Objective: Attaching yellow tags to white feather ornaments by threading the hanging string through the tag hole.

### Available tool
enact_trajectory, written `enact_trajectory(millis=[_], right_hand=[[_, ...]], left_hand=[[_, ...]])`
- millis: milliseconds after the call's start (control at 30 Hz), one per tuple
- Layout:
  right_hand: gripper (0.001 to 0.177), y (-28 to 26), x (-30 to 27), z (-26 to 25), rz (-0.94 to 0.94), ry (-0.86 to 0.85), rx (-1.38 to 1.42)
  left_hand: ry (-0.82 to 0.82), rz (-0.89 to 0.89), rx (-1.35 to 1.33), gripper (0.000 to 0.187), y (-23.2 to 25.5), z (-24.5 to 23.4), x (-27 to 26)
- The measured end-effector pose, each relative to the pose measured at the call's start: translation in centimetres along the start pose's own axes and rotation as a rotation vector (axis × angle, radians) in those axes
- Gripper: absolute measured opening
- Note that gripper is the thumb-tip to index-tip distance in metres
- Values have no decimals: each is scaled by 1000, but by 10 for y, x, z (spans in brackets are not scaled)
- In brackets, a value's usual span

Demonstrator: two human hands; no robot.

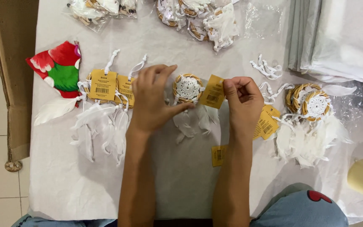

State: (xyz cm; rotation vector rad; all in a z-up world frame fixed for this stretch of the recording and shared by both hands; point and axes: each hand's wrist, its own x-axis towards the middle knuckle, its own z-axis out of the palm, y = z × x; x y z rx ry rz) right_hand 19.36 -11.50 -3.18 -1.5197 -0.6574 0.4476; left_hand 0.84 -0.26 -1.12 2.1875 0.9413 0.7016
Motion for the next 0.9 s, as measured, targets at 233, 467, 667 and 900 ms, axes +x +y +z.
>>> enact_trajectory(millis=[233, 467, 667, 900], right_hand=[[27, 11, 3, -7, -9, 27, -53], [24, -3, 0, 0, 2, -47, -107], [21, -4, 0, 4, 83, -117, -151], [19, -11, -1, 11, 142, -140, -226]], left_hand=[[-54, 65, 45, 90, -8, 20, -1], [-83, 81, -179, 95, 9, 15, 1], [-169, 50, -313, 99, 5, 15, 0], [-158, -159, -699, 67, -2, 30, -2]])
